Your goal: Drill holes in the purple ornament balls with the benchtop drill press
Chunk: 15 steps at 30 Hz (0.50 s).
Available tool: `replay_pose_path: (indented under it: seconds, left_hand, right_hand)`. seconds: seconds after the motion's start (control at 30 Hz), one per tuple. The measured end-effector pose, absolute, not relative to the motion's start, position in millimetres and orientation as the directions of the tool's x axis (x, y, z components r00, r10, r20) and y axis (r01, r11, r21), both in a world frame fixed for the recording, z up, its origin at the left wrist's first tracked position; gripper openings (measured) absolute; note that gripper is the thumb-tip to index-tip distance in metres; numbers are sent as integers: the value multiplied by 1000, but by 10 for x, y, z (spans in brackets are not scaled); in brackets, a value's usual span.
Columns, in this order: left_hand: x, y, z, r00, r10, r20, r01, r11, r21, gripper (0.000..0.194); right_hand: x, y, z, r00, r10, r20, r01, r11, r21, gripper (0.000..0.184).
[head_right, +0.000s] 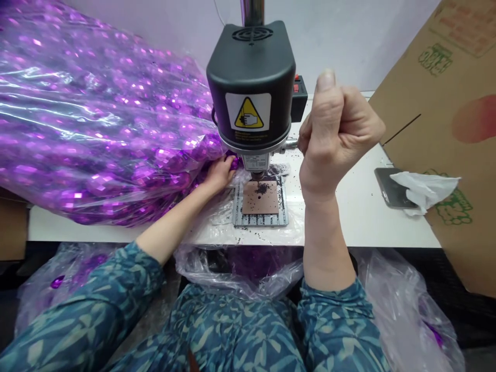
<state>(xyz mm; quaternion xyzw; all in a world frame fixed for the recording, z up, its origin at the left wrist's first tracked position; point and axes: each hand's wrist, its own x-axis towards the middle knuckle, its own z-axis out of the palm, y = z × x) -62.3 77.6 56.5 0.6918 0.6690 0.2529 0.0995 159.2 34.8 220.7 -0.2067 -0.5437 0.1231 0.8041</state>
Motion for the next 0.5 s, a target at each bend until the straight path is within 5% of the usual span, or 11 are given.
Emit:
replay_pose_path:
  seconds: [0.13, 0.27, 0.4, 0.5]
  left_hand:
    - [-594, 1043, 493, -43, 979, 198, 850, -68, 522, 47]
    - [-663, 815, 545, 47, 953, 300, 775, -224, 590, 49]
    - [-688, 310, 622, 122, 868, 481, 622, -445, 645, 49]
    - [-633, -13, 574, 111, 882, 458, 428, -459, 779, 55]
  right_hand:
    - [1592, 346, 2202, 374, 421, 826, 27, 885, -464, 55]
    - [1590, 340, 2192, 365, 422, 830, 13, 889, -458, 53]
    - [1578, 317, 2175, 369, 416, 831, 28, 889, -458, 54]
    - [1567, 294, 2171, 373, 416, 829, 35, 887, -461, 55]
